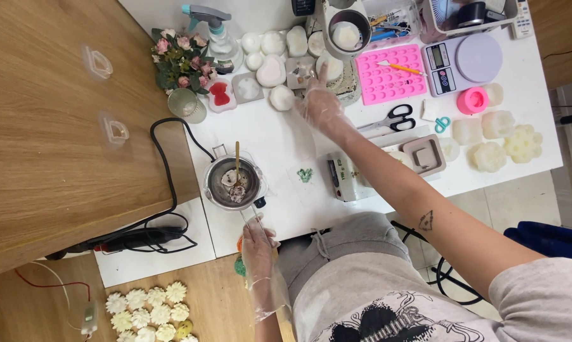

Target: Stirring and preparing wax in a small melting pot for candle making.

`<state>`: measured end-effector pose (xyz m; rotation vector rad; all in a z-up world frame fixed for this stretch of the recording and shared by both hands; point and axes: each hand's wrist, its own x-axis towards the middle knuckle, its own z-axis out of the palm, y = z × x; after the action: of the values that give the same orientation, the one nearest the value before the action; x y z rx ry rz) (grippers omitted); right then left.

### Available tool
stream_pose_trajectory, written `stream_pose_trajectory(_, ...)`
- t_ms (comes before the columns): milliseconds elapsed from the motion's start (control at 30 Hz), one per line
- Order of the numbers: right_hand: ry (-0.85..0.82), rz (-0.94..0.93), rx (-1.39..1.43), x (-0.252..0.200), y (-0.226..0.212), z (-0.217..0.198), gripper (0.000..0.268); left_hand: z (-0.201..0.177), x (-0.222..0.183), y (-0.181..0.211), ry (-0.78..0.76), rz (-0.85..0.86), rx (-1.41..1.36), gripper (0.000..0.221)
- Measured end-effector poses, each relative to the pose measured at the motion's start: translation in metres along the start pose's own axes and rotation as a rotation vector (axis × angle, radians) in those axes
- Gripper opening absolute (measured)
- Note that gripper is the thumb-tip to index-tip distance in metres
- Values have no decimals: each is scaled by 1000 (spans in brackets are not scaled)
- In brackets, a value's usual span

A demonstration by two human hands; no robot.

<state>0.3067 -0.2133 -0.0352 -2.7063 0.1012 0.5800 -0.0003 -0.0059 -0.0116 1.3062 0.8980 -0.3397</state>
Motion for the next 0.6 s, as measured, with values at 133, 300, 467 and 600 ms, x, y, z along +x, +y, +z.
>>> stream_pose_trajectory(133, -64, 99, -13, 5, 17, -18, 82, 1, -1, 4, 6, -11, 8, 40)
stream_pose_trajectory(300, -91, 92, 4, -3, 14, -27, 87, -2, 3, 0, 20, -54, 49, 38)
stream_pose_trajectory(467, -65, 29, -34, 21, 39, -3, 85, -2, 1, 4, 38, -61, 53, 38)
stream_pose_trajectory(600, 91, -211, -219, 76, 94, 62, 90, 1, -3, 11, 47, -51, 97, 38)
